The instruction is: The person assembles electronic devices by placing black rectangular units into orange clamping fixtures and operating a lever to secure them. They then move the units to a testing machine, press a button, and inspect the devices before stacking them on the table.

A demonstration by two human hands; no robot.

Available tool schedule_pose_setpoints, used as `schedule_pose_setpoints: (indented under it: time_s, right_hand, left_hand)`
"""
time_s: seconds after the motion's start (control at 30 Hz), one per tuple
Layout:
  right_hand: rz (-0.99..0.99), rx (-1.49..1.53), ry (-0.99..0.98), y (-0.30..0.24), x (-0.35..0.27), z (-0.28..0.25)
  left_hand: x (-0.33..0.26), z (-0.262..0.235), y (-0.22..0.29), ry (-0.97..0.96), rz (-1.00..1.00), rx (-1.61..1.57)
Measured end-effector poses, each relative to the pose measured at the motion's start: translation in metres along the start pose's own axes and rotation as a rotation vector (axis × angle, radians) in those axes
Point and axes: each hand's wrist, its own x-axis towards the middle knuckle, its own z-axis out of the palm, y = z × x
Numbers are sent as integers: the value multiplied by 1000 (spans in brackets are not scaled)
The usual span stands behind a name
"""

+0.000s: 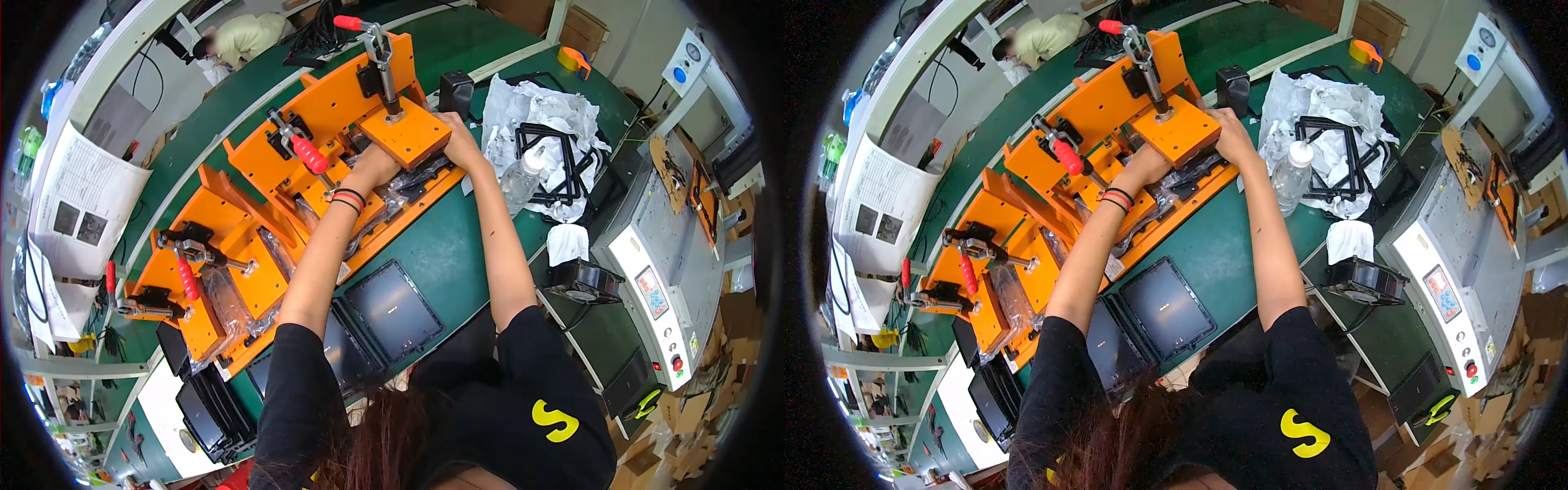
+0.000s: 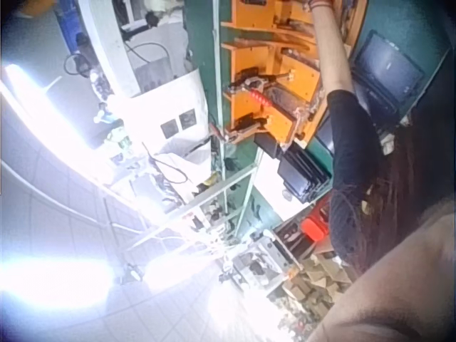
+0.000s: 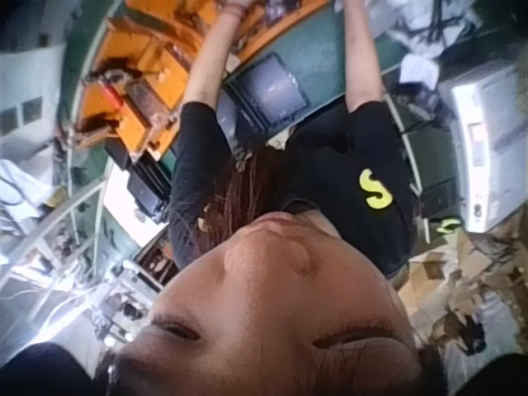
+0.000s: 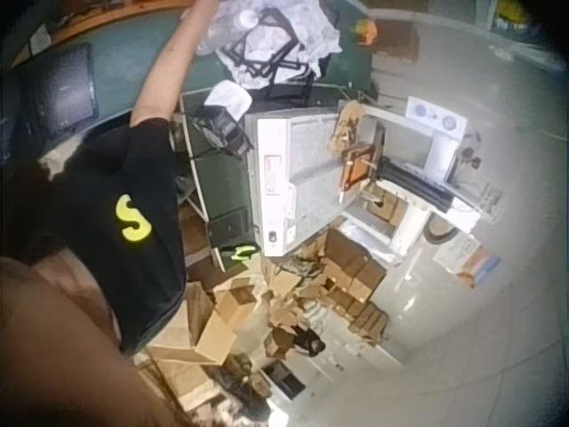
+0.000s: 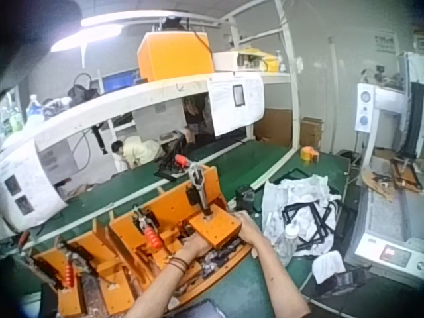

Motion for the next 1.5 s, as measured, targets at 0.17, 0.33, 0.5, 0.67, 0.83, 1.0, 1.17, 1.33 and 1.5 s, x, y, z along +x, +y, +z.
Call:
schedule_pose_setpoints:
  time_s: [0.17, 0.33, 0.5, 0.67, 0.83, 1.0, 1.17, 1.33, 1.5]
  right_hand:
    - [56, 47, -11, 2, -2, 5]
    - [164, -64, -59, 1, -9, 7]
    - [40, -286, -148, -4, -10, 32]
    - [66, -173, -151, 16, 4, 52]
    - [46, -102, -90, 12, 13, 69]
    - [39, -89, -39, 17, 15, 68]
    - [80, -296, -108, 13, -16, 55]
    - [181, -573, -499, -24, -31, 10]
    - [133, -408, -235, -15, -40, 12]
  left_hand:
    - [13, 10, 8, 195, -1, 121]
    - [9, 7, 24, -130, -305, 310]
    - [-5, 8, 19, -211, -487, 342]
    - [5, -1, 15, -190, -217, 325]
    - [4, 14, -15, -108, -156, 245]
    - [10, 26, -30, -211, -232, 280]
    - [4, 7, -6, -97, -187, 346]
    - [-23, 1, 38, -75, -246, 416]
    - [-36, -6, 59, -237, -433, 546]
